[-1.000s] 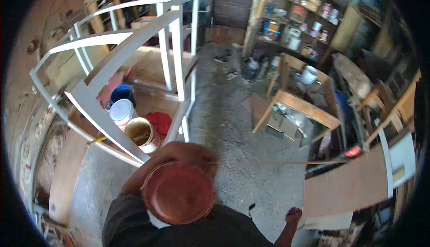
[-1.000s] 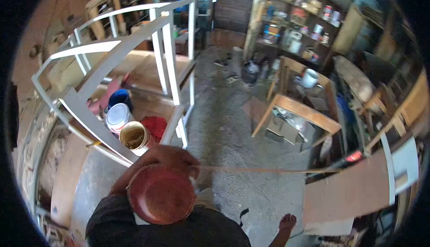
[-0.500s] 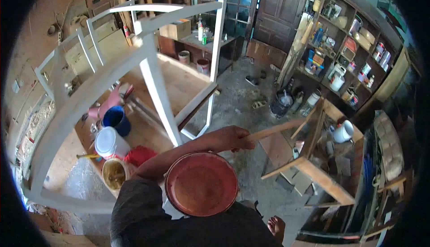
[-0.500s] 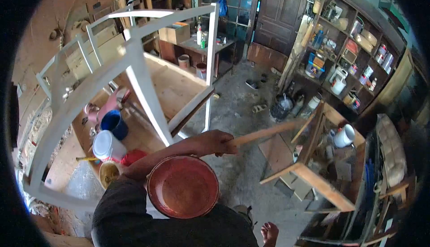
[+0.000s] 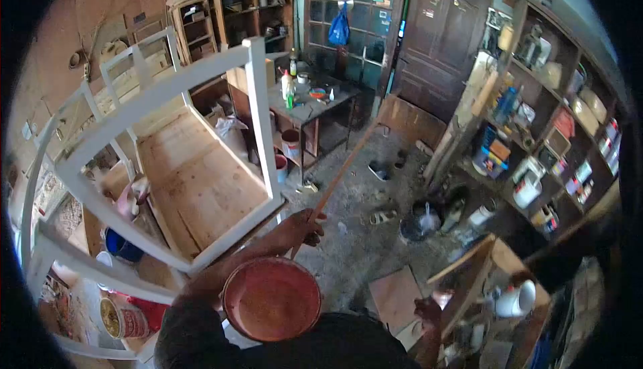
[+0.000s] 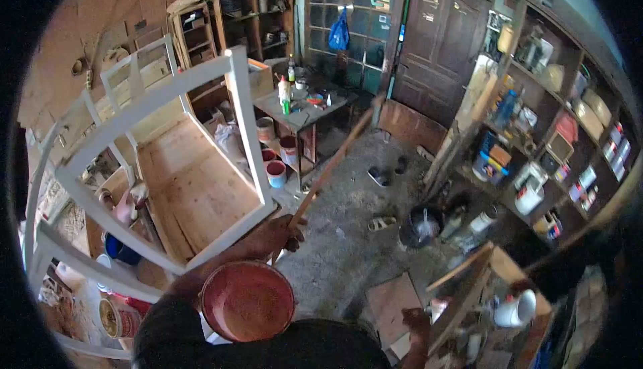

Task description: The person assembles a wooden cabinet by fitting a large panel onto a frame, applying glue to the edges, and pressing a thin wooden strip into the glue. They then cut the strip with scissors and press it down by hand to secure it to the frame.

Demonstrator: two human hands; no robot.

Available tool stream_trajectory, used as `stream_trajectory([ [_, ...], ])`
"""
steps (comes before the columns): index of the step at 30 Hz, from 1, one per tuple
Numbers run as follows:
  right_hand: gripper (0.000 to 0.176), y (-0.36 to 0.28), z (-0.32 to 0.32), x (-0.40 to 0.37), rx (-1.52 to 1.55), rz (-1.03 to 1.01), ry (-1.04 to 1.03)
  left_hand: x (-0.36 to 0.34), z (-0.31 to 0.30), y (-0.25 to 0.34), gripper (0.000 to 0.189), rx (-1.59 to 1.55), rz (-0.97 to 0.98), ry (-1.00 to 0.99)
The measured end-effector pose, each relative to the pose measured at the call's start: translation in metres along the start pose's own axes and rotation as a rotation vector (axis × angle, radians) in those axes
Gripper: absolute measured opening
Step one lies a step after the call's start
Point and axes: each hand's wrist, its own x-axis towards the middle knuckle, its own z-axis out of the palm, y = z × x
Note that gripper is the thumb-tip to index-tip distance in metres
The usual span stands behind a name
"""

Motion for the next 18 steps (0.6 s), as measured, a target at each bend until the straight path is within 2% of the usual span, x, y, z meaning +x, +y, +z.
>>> stream_trajectory([
  [2, 0.022, -0.083, 0.024, 0.072, -0.097, -0.121, -0.045, 0.024, 0.001, 0.027, 0.031, -0.083, 0.046, 0.068],
  [4, 0.032, -0.173, 0.063, 0.137, -0.218, -0.234, -0.151, 0.051, -0.012, 0.047, 0.031, 0.084, -0.041, 0.161],
  [5, 0.035, -0.212, 0.083, 0.173, -0.304, -0.278, -0.275, 0.064, -0.023, 0.055, 0.032, 0.169, -0.082, 0.208],
  [6, 0.038, -0.243, 0.102, 0.208, -0.386, -0.323, -0.4, 0.075, -0.034, 0.06, 0.029, 0.092, -0.129, 0.237],
  [9, 0.041, -0.298, 0.191, 0.295, -0.395, -0.382, -0.489, 0.119, -0.076, 0.043, 0.028, 0.2, 0.017, 0.285],
  [10, 0.04, -0.311, 0.225, 0.317, -0.434, -0.487, -0.557, 0.13, -0.083, 0.053, 0.034, 0.165, -0.124, 0.327],
  [12, 0.037, -0.33, 0.293, 0.358, -0.5, -0.706, -0.683, 0.151, -0.111, 0.061, 0.036, 0.288, -0.131, 0.28],
  [13, 0.034, -0.302, 0.334, 0.406, -0.495, -0.881, -0.634, 0.162, -0.121, 0.068, 0.038, 0.347, -0.137, 0.254],
  [14, 0.032, -0.292, 0.359, 0.43, -0.488, -0.861, -0.663, 0.165, -0.114, 0.094, 0.034, 0.517, -0.028, 0.32],
  [15, 0.029, -0.283, 0.384, 0.453, -0.481, -0.841, -0.692, 0.169, -0.114, 0.106, 0.034, 0.579, 0.002, 0.346],
  [17, 0.024, -0.333, 0.428, 0.46, -0.451, -0.44, -0.891, 0.182, -0.128, 0.115, 0.032, 0.547, -0.036, 0.36],
  [18, 0.021, -0.347, 0.449, 0.478, -0.484, -0.416, -0.884, 0.188, -0.135, 0.117, 0.032, 0.509, -0.064, 0.377],
])
